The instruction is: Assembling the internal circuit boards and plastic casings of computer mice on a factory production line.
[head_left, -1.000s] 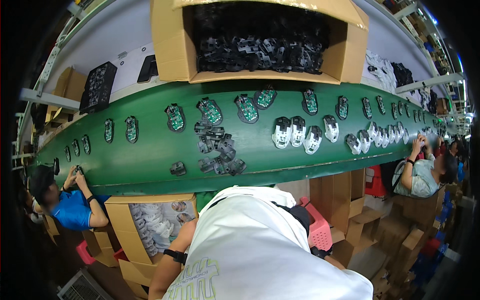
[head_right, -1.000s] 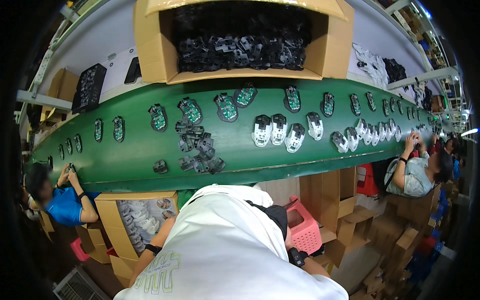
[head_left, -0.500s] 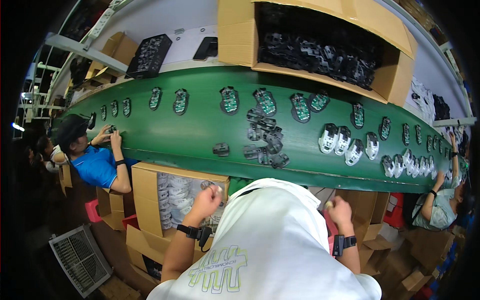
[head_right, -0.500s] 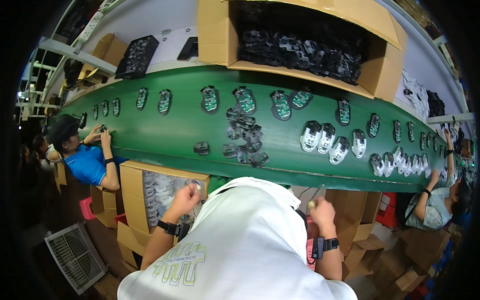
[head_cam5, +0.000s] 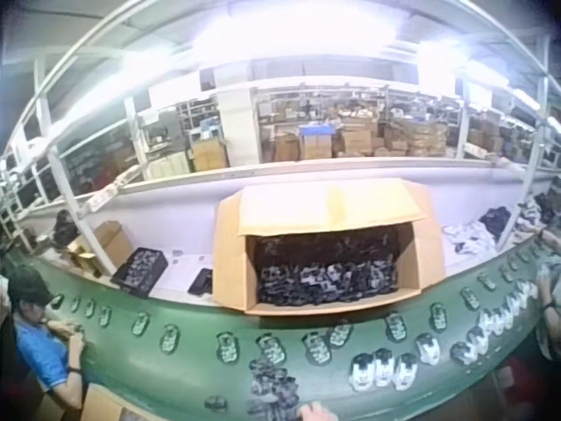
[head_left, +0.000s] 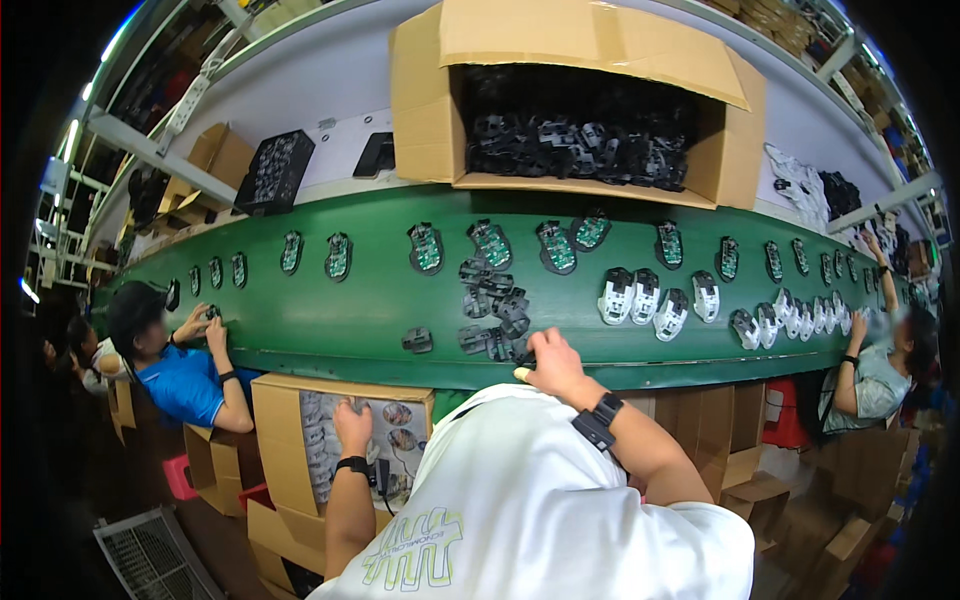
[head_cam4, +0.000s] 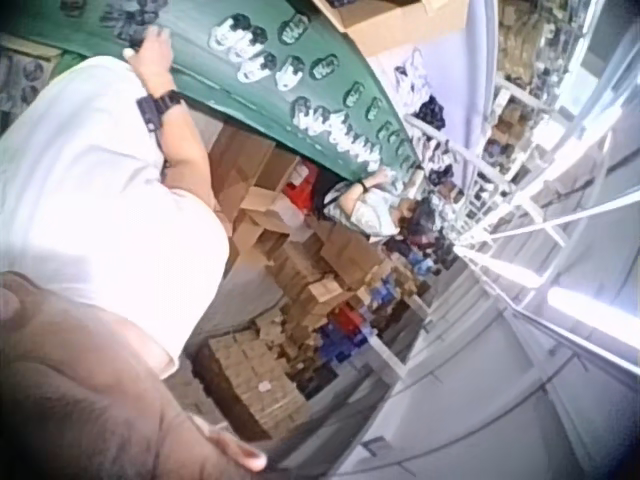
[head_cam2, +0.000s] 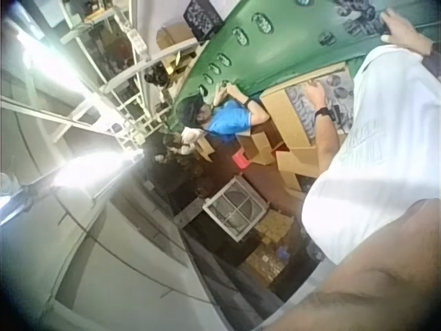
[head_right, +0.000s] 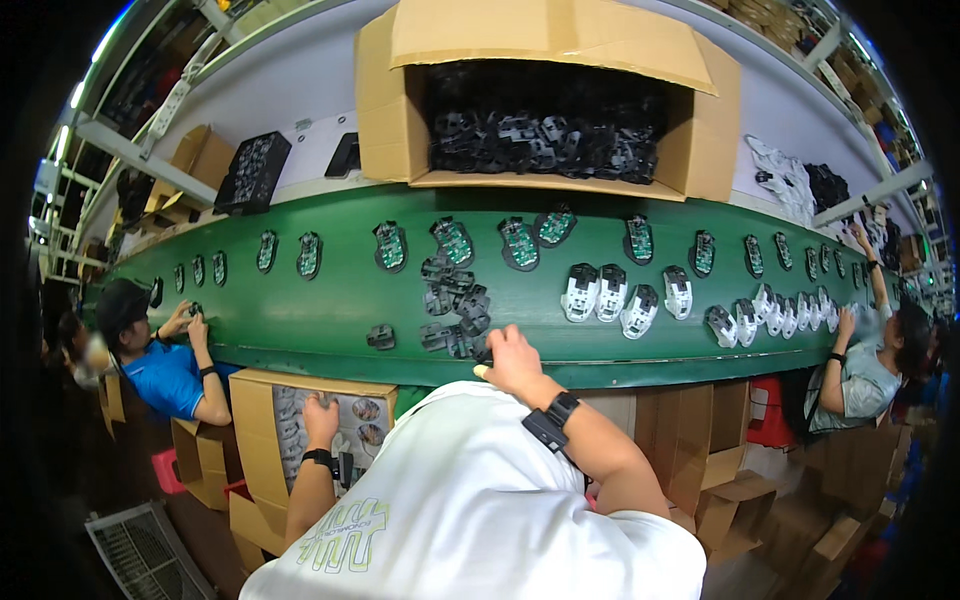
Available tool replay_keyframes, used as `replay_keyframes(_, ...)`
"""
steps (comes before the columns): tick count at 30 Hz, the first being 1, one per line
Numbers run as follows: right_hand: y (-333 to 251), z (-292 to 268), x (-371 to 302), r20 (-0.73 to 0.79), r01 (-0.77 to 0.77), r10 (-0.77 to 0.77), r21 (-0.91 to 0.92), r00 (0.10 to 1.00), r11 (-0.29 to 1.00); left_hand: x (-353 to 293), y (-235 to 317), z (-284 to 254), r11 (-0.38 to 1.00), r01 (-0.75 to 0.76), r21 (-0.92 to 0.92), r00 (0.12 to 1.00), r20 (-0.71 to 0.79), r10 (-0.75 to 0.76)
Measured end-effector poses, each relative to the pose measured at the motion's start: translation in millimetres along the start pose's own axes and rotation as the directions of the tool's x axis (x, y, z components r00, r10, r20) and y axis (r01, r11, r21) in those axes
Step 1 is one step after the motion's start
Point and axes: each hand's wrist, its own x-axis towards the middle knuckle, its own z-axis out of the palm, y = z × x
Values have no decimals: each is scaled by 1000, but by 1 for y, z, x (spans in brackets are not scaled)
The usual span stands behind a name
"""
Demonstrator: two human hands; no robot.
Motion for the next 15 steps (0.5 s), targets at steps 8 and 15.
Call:
replay_keyframes(8, 5, 11, 39, -208, 177, -177, -19, 962, 984, 15, 0, 9, 875, -55, 481, 981, 188, -42)
replay_keyframes(15, 13, -6, 29, -288, 273, -281, -70, 915, 959, 23, -20, 0, 723, -239, 648, 959, 275, 70)
